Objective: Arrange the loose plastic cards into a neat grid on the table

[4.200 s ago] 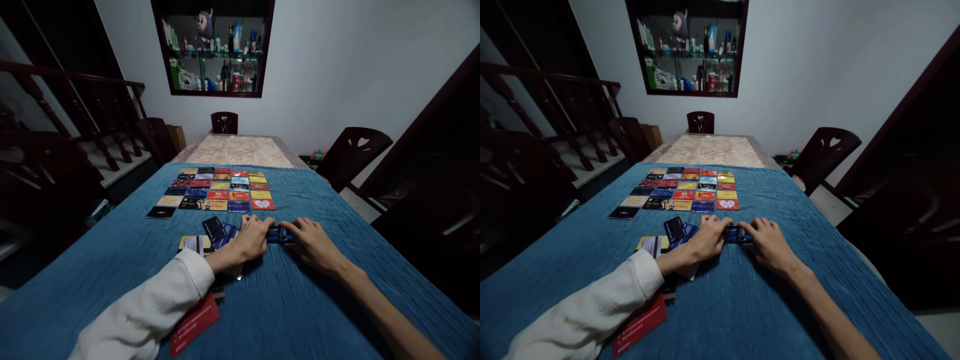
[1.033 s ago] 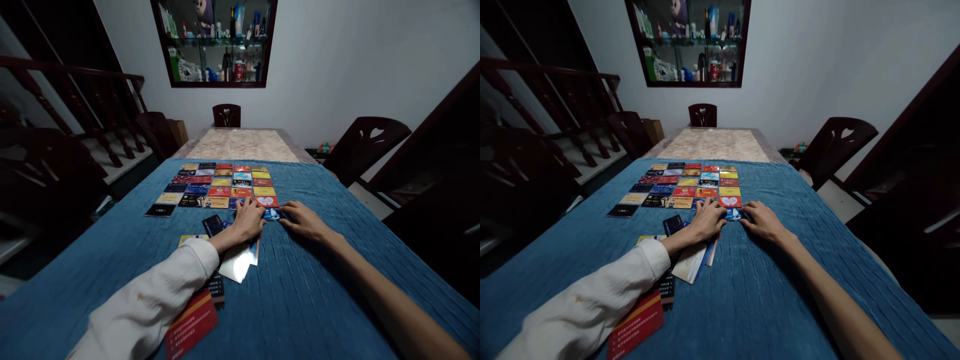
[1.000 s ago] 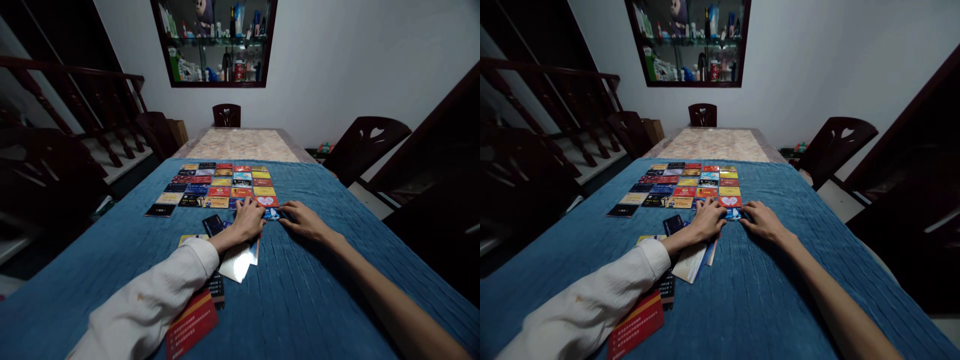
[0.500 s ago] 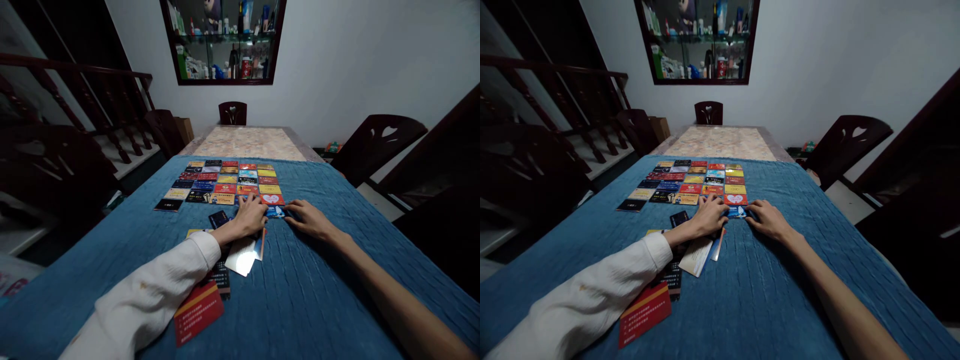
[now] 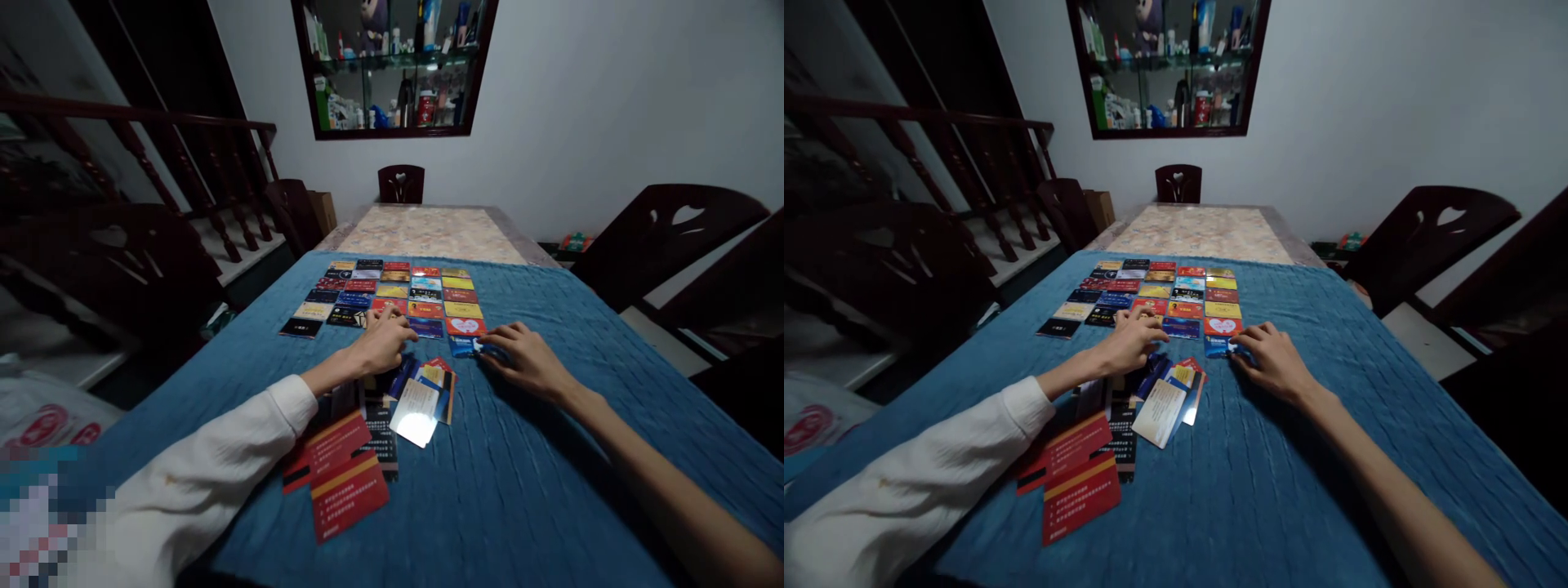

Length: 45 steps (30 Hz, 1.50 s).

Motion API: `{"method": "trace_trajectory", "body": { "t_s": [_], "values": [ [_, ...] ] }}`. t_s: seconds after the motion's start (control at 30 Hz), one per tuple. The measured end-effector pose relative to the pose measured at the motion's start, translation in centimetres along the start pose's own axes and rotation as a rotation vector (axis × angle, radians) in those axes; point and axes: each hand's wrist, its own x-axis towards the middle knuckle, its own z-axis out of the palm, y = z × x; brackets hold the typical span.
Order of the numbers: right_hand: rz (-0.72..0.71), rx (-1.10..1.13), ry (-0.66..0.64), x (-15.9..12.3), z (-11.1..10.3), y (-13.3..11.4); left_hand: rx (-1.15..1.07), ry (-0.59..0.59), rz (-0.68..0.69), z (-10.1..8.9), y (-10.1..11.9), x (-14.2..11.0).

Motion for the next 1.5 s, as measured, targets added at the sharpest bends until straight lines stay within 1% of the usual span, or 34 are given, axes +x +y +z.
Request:
{"method": "trace_trajectory", "body": {
  "t_s": [0.23,0.37,0.47,0.67,0.77,0.9,1.03,1.17,1.33,1.5],
  "values": [
    [-0.081,-0.003,-0.034,1.0,0.2,-2.4,-0.016,-0.041,-0.042,-0.7,-2.3,-2.6],
    [-0.110,-0.007,-0.069,2.1,0.1,-4.2,-0.026,-0.059,-0.068,-0.6,-3.2,-3.6],
    [-0.141,-0.001,-0.083,3.0,0.1,-5.8,-0.025,-0.064,-0.063,-0.4,-3.8,-4.3],
    [-0.236,0.006,-0.130,5.2,0.8,-8.9,-0.006,-0.074,-0.030,0.5,-4.9,-5.0],
    [-0.231,-0.021,-0.142,6.1,1.4,-10.4,-0.012,-0.063,-0.045,0.9,-5.1,-5.1],
    [-0.200,-0.051,-0.196,7.4,1.8,-12.1,0.007,-0.028,-0.115,1.1,-4.9,-5.2],
    [-0.189,-0.046,-0.238,8.6,2.1,-12.9,0.049,-0.015,-0.167,0.9,-4.5,-5.3],
    [-0.195,-0.035,-0.302,9.4,2.4,-13.1,0.052,-0.027,-0.173,1.0,-4.2,-5.3],
    [-0.223,-0.003,-0.368,9.6,2.7,-13.3,0.007,-0.003,-0.187,1.3,-3.9,-5.2],
    [-0.218,-0.012,-0.397,9.5,2.6,-13.4,-0.046,0.038,-0.188,1.8,-3.8,-5.2]
  ]
}}
